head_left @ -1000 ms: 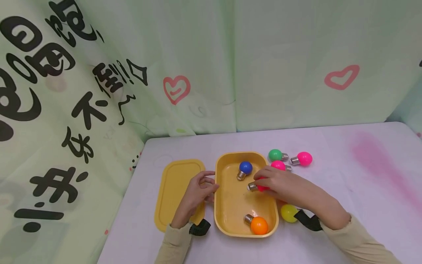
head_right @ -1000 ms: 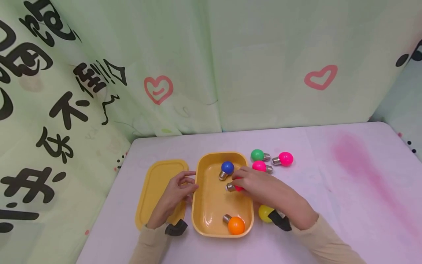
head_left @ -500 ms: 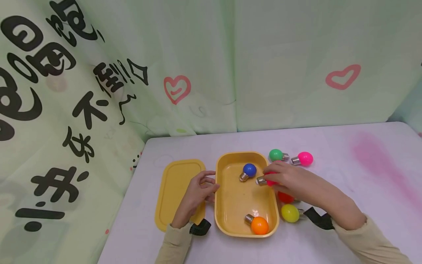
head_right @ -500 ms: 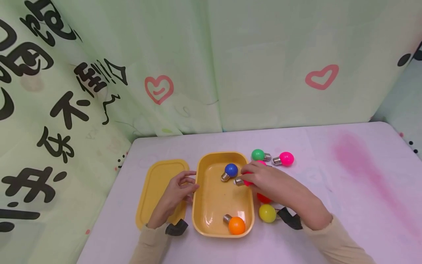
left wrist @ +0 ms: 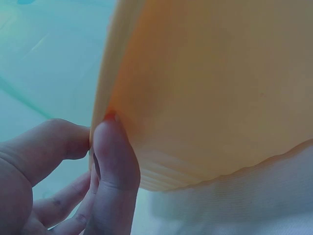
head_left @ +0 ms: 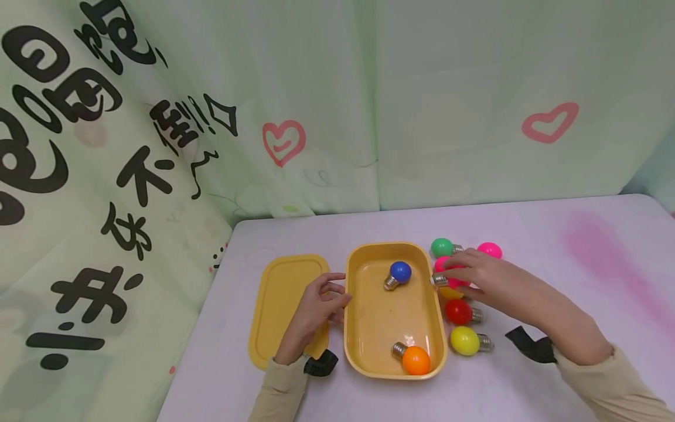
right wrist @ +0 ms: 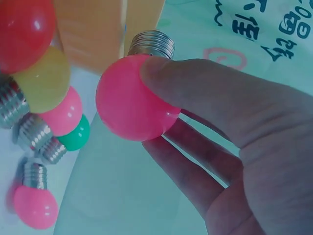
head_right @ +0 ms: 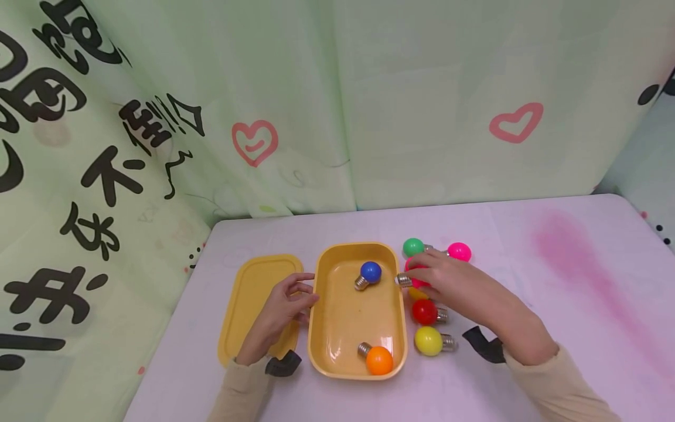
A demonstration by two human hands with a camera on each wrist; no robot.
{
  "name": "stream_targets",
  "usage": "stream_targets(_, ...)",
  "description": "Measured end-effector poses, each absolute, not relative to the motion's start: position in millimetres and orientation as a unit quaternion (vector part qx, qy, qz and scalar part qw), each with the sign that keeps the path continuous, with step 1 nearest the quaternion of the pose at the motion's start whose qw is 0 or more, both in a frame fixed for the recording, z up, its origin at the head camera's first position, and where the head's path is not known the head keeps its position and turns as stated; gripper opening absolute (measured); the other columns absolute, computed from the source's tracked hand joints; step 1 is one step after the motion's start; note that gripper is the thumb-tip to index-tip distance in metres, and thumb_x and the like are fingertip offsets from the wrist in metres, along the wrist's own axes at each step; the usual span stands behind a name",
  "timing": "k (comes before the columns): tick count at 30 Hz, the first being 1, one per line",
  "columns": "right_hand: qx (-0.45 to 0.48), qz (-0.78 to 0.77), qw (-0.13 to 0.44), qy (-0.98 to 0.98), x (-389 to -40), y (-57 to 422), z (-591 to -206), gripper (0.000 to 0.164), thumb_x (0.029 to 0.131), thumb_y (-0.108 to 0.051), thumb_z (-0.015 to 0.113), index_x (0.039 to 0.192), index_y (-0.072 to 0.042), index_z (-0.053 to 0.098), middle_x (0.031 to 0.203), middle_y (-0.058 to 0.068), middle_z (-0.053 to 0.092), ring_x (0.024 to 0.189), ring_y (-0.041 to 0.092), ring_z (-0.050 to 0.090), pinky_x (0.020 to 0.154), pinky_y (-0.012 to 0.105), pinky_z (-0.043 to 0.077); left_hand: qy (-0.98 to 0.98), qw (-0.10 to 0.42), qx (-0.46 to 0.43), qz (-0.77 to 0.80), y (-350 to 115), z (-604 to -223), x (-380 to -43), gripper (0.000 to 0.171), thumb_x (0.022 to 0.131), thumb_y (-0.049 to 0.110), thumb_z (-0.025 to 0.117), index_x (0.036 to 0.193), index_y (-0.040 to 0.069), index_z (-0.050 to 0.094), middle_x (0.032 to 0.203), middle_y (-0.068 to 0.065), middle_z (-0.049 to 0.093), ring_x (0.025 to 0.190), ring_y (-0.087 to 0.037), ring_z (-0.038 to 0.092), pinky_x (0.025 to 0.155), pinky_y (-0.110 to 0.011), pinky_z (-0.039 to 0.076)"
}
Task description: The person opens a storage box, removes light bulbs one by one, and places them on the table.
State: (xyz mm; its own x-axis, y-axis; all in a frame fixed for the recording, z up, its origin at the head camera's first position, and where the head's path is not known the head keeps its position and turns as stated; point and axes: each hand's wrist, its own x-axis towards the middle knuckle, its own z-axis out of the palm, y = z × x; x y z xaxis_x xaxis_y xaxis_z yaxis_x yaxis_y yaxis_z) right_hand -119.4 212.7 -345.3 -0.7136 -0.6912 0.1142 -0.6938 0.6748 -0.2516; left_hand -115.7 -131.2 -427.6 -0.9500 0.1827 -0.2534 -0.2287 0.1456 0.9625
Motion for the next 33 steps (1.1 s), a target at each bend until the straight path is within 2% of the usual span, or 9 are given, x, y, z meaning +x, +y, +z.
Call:
stream_targets(6,0.350,0.145,-0.003,-0.925,-121.6,222.3,-350.0,0.040,0.073,-0.014,0.087,0.111,-0.014,0.075,0.121,0.011,0.067,0.114,0.034,0.062,0.077,0.037,0.061,0.741,0.156,-0.017,0.653,-131.0,-428.8,-116.2,0.048,0.091,0.010,0.071,0.135,0.005,0.053,0.100,-0.009,0.060,0.065,-0.014,0.063,0.059,-0.027,0.059)
stream_targets(14,0.339,0.125,0.005,-0.932,-128.9,237.5,-362.4,0.038,0.071,-0.010,0.088,0.106,-0.009,0.076,0.112,0.010,0.068,0.105,0.031,0.064,0.078,0.039,0.061,0.747,0.153,-0.020,0.647,-130.1,-429.2,-116.5,0.048,0.091,0.012,0.071,0.135,0.006,0.053,0.102,-0.010,0.061,0.066,-0.015,0.063,0.060,-0.028,0.060)
stream_targets(20,0.319,0.124,-0.011,-0.940,-133.7,245.5,-370.9,0.037,0.072,-0.010,0.087,0.107,-0.007,0.076,0.113,0.012,0.069,0.109,0.034,0.062,0.081,0.042,0.060,0.748,0.153,-0.022,0.645,-129.8,-429.1,-116.3,0.048,0.092,0.012,0.071,0.135,0.005,0.053,0.102,-0.011,0.061,0.067,-0.016,0.063,0.061,-0.027,0.060)
stream_targets(33,0.293,0.110,-0.020,-0.949,-136.8,261.1,-381.5,0.044,0.067,-0.005,0.089,0.109,-0.007,0.076,0.115,0.013,0.069,0.111,0.037,0.061,0.081,0.044,0.060,0.747,0.152,-0.021,0.647,-129.9,-429.3,-116.6,0.048,0.091,0.011,0.071,0.136,0.005,0.052,0.101,-0.010,0.061,0.067,-0.015,0.063,0.060,-0.027,0.059)
